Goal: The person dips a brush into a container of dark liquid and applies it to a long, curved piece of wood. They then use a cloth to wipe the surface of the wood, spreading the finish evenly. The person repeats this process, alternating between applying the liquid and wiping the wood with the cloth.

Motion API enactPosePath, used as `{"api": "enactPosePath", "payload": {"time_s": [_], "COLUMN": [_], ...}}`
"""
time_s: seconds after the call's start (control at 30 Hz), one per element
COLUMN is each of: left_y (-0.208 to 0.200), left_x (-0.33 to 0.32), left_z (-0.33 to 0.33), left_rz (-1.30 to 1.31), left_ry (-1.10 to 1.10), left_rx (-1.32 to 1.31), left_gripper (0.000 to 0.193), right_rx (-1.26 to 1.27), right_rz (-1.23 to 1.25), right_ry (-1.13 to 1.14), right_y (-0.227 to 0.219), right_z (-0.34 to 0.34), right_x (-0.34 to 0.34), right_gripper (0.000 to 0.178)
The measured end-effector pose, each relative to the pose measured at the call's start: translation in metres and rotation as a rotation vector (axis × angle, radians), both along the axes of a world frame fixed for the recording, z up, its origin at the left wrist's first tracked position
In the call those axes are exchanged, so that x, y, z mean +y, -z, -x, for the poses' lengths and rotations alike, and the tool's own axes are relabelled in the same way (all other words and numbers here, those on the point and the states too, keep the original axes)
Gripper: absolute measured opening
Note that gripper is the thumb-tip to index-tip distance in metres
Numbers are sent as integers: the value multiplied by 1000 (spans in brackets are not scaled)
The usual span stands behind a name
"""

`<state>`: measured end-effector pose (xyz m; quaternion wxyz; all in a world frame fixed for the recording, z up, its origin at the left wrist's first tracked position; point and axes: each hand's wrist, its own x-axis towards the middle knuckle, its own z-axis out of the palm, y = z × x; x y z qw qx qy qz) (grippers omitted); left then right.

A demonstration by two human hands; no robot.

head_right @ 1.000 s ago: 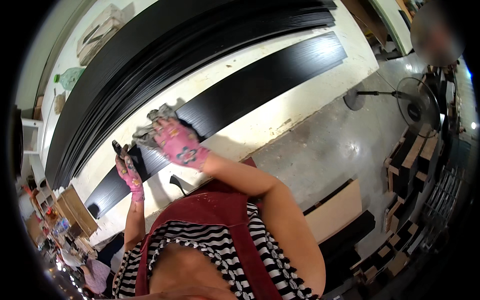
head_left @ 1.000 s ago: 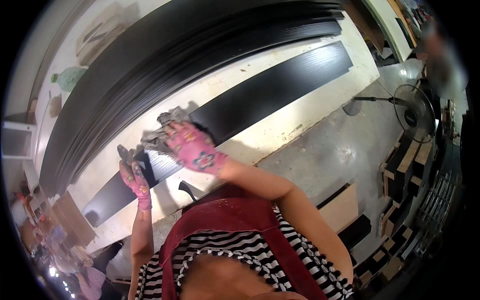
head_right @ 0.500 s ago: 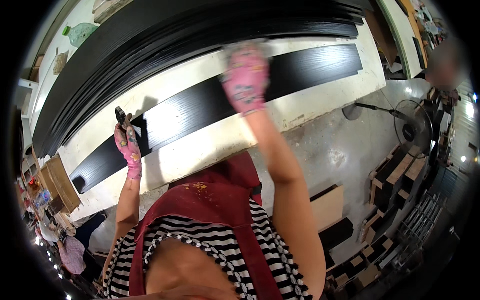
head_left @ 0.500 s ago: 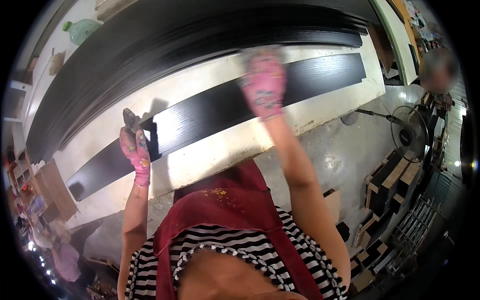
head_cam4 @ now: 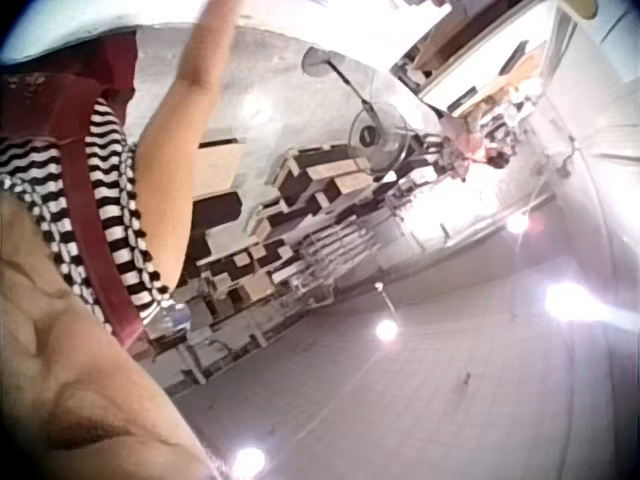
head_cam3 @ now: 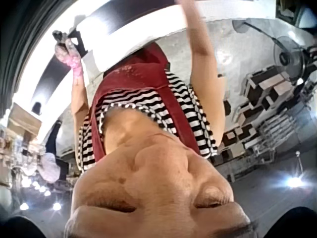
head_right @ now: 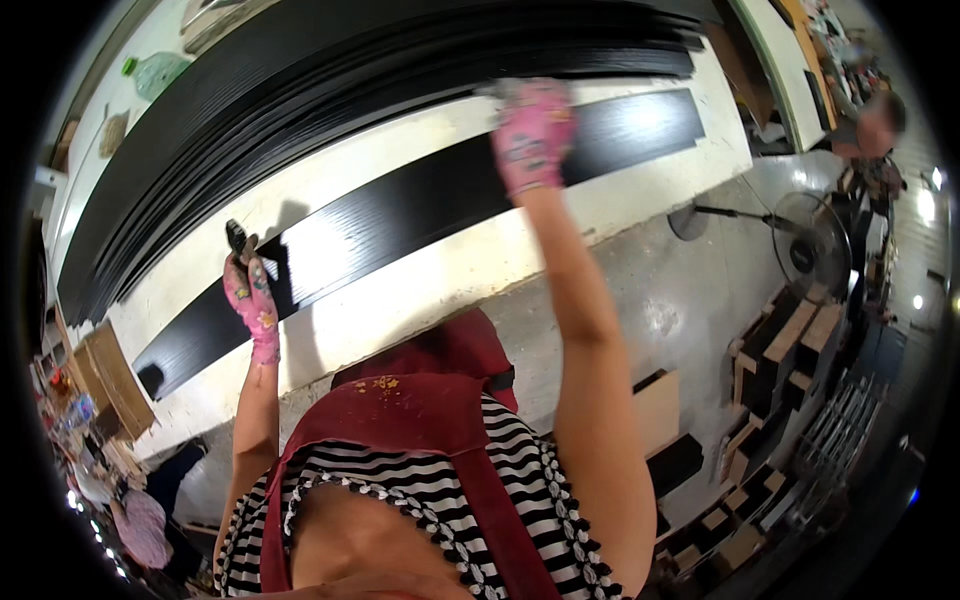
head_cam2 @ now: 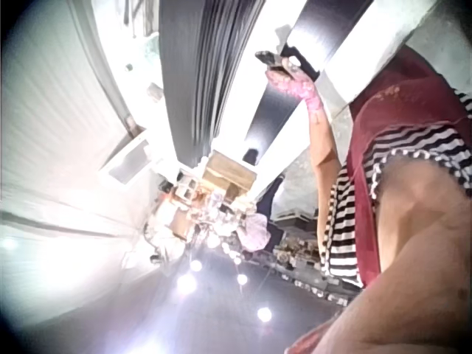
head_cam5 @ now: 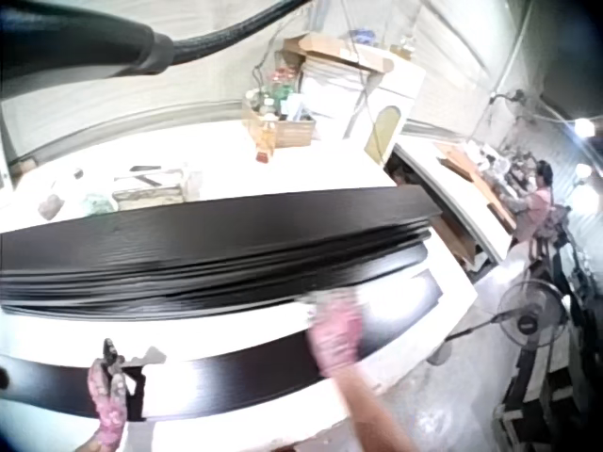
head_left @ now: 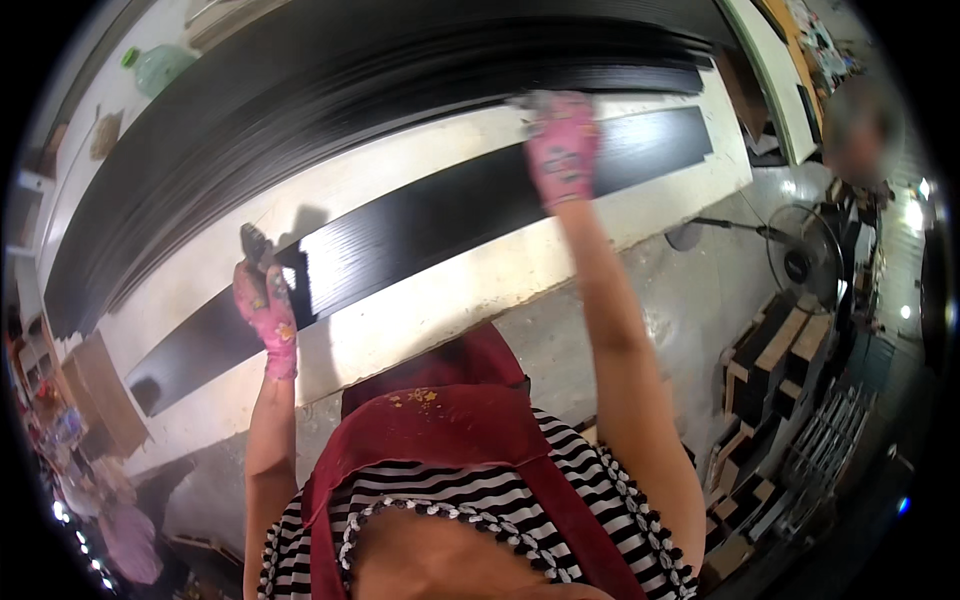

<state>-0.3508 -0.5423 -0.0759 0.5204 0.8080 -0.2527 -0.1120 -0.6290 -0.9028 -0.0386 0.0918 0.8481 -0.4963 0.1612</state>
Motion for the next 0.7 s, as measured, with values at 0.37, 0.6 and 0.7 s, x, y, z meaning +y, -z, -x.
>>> {"api": "enactPosePath", "payload": {"time_s": [0.37,0.6,0.7], "left_y": [9,15,12], "left_x": [12,23,21], "left_z": [-20,-29,-27], "left_rz": [95,51,32], "left_ry": [157,195,154], "left_rx": [80,63,42], "left_gripper": [44,57,64], "right_rx": [-70,-65,-119], "right_rz": [-6,-69,-74], "right_ry": [255,681,751], "right_y": [15,22,27], "right_z": [101,196,236], "right_x": [-86,-220,-254], "right_gripper": [35,34,34]}}
